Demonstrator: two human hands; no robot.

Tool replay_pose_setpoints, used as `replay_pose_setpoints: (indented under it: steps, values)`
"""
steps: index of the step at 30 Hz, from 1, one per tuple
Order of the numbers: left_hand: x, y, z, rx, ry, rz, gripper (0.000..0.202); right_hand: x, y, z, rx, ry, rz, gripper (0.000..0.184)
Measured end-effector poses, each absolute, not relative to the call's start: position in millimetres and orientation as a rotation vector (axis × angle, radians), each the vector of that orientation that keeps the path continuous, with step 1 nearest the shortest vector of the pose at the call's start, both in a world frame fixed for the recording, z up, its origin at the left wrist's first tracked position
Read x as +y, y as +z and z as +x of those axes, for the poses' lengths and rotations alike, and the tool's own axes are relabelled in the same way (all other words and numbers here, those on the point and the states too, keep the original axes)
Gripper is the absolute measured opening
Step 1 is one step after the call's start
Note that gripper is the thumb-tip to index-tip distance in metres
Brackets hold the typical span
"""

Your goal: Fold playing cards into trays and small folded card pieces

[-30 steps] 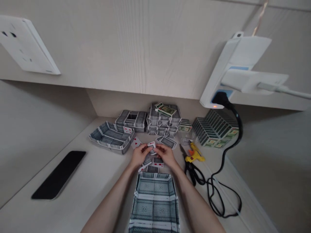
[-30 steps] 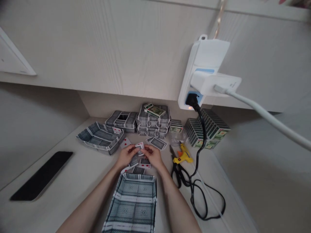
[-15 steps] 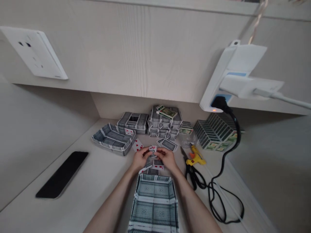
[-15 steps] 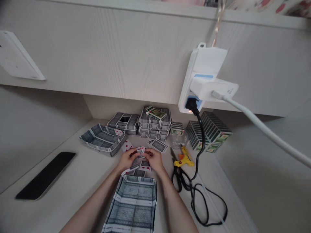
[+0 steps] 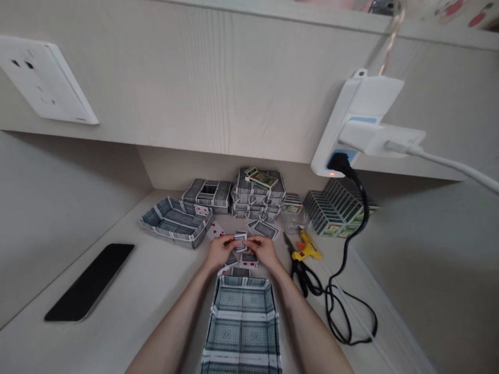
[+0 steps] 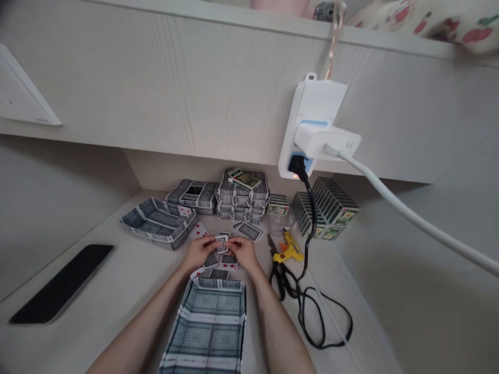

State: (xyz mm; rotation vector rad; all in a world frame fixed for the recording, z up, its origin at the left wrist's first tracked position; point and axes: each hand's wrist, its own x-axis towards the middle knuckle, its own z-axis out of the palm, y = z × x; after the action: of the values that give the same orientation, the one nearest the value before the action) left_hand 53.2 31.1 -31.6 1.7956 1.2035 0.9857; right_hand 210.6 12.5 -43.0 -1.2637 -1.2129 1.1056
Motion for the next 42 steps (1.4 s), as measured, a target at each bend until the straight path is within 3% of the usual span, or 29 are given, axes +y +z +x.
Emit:
replay_pose_setpoints:
  steps: [42]
  values:
    - [26.7,-26.7,58.9,1.24,0.971,1.767,0.019,11.7,-43.7,211.4,-1.292,1.082,-1.293,0.028]
